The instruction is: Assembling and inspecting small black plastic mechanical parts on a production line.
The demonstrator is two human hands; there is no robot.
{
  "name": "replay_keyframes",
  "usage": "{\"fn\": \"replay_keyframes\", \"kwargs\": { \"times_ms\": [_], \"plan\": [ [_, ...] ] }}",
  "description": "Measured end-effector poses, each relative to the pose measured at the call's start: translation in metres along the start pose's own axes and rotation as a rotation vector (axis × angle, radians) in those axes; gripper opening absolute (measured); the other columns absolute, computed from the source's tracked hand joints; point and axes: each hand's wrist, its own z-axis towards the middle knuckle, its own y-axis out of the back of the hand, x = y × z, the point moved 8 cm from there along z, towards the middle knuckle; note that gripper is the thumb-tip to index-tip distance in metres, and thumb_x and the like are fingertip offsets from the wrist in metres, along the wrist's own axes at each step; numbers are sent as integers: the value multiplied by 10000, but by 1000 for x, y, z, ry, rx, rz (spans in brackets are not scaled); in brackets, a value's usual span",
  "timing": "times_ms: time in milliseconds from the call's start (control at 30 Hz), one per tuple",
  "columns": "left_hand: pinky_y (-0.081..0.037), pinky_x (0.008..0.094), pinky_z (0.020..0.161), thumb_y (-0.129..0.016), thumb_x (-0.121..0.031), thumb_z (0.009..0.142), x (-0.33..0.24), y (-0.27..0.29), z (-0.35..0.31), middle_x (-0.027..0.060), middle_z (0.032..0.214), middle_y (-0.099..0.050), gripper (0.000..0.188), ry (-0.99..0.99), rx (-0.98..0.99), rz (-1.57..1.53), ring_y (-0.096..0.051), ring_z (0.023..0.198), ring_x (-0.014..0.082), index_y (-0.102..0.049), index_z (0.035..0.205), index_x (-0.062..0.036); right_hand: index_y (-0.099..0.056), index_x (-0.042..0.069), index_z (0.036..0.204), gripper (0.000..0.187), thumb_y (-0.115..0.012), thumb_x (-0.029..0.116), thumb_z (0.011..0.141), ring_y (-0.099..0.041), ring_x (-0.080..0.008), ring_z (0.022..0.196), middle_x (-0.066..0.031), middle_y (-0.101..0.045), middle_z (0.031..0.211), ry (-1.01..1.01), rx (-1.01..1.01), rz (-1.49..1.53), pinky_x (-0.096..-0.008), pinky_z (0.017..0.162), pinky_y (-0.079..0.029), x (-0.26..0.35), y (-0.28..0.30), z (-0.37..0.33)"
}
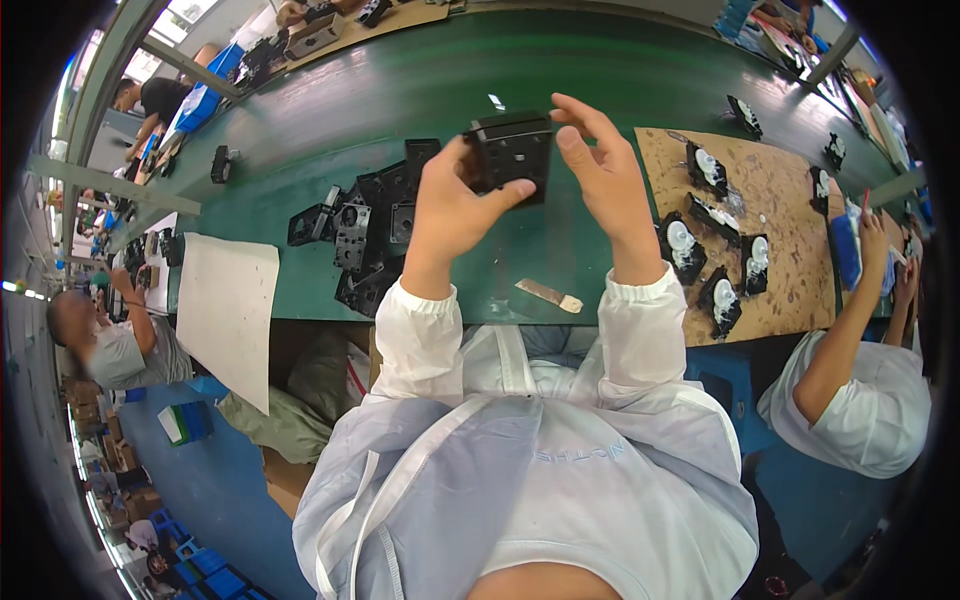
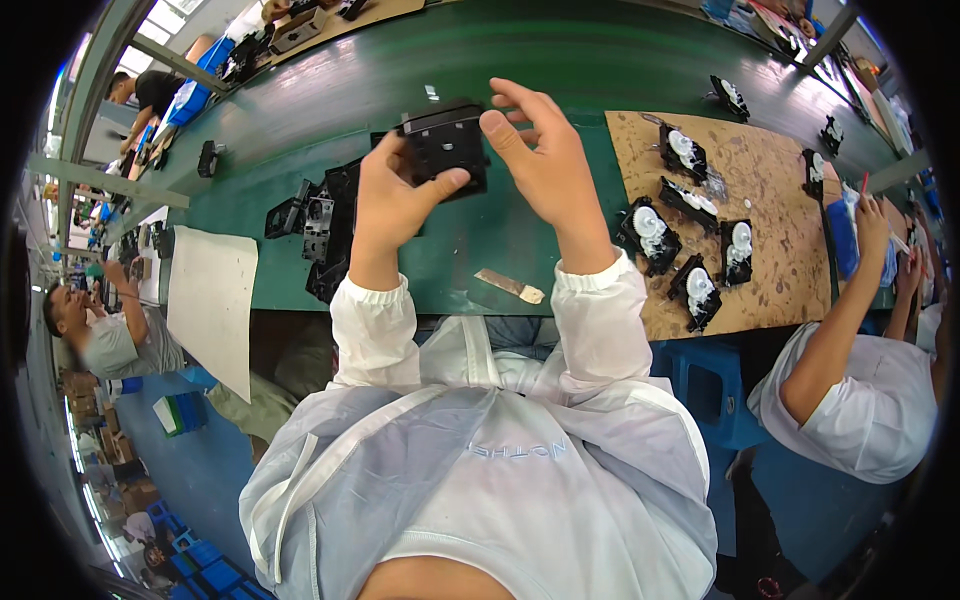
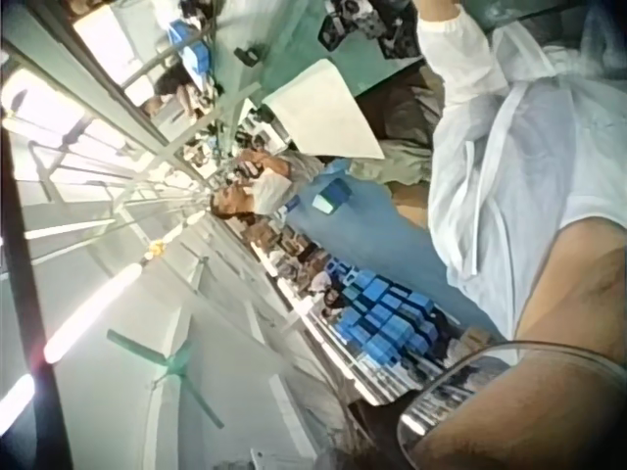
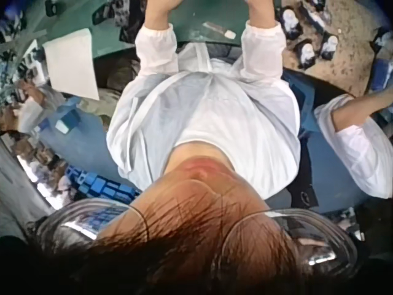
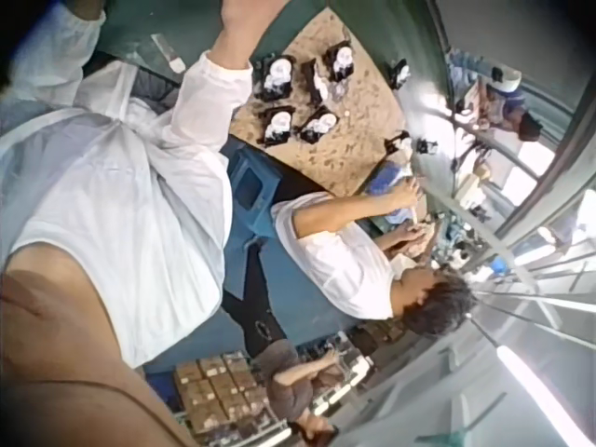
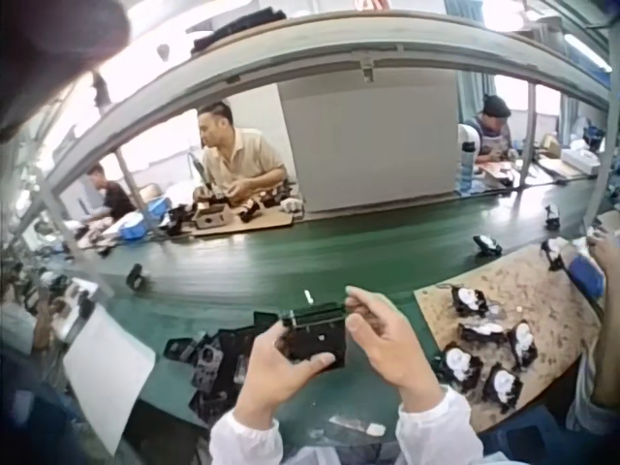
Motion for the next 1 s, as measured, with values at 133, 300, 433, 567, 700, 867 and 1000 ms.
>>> {"fn": "replay_keyframes", "kwargs": {
  "times_ms": [133, 300, 433, 567, 700, 867, 1000],
  "plan": [
    [-556, 281, 748, -803, 20, 685, 19, 9, -3, 131, 942, -709, 451, 101, 47, -103, -666, 783, 184, -633, 1100, 67, -663, -65, 1163, 334, -671, 193, 952, -629, -145, 890, -105, -701, 1040, -260, 284, 672, -244, 859, -486, -37, -40, 10],
    [-543, 261, 691, -817, -101, 719, 37, 65, 59, 148, 920, -719, 387, 135, -43, 177, -655, 736, 172, -680, 1026, 90, -690, -26, 1077, 317, -608, 265, 981, -608, -146, 844, -73, -678, 972, -424, 248, 596, -265, 796, -481, -92, -98, 76],
    [-541, 275, 634, -850, -212, 704, 69, 137, 149, 157, 893, -719, 457, 243, -175, 550, -652, 654, 190, -690, 985, 110, -676, -44, 1059, 511, -682, 428, 863, -632, -224, 849, -123, -684, 959, -400, 428, 65, -321, 800, -515, -134, -154, 101],
    [-550, 299, 634, -853, -255, 696, 113, 183, 207, 156, 847, -715, 452, 154, -194, 699, -659, 655, 221, -703, 942, 92, -656, -76, 1050, 665, -746, 504, 739, -665, -317, 837, -183, -693, 932, -183, 560, -645, -381, 776, -553, -144, -206, 73],
    [-549, 335, 697, -794, -317, 721, 124, 167, 232, 172, 894, -718, 464, 77, -113, 1030, -668, 744, 264, -709, 975, 62, -617, -131, 1085, 703, -770, 416, 670, -649, -402, 910, -250, -668, 1005, -285, 546, -747, -418, 816, -554, -127, -188, 59],
    [-548, 380, 776, -721, -394, 753, 120, 147, 251, 192, 953, -721, 495, -77, -132, 1410, -680, 855, 317, -715, 1016, 24, -495, -107, 1280, 701, -705, 267, 725, -643, -385, 960, -276, -604, 1136, -350, 162, -152, -418, 829, -549, -83, -108, 58],
    [-535, 413, 826, -630, -374, 786, 118, 28, 267, 155, 1030, -725, 437, -73, 213, 1184, -675, 960, 330, -724, 1054, -42, -449, 20, 1374, 584, -538, 91, 801, -629, -363, 979, -291, -508, 1267, -273, -209, 811, -443, 802, -548, -42, -24, 20]
  ]
}}
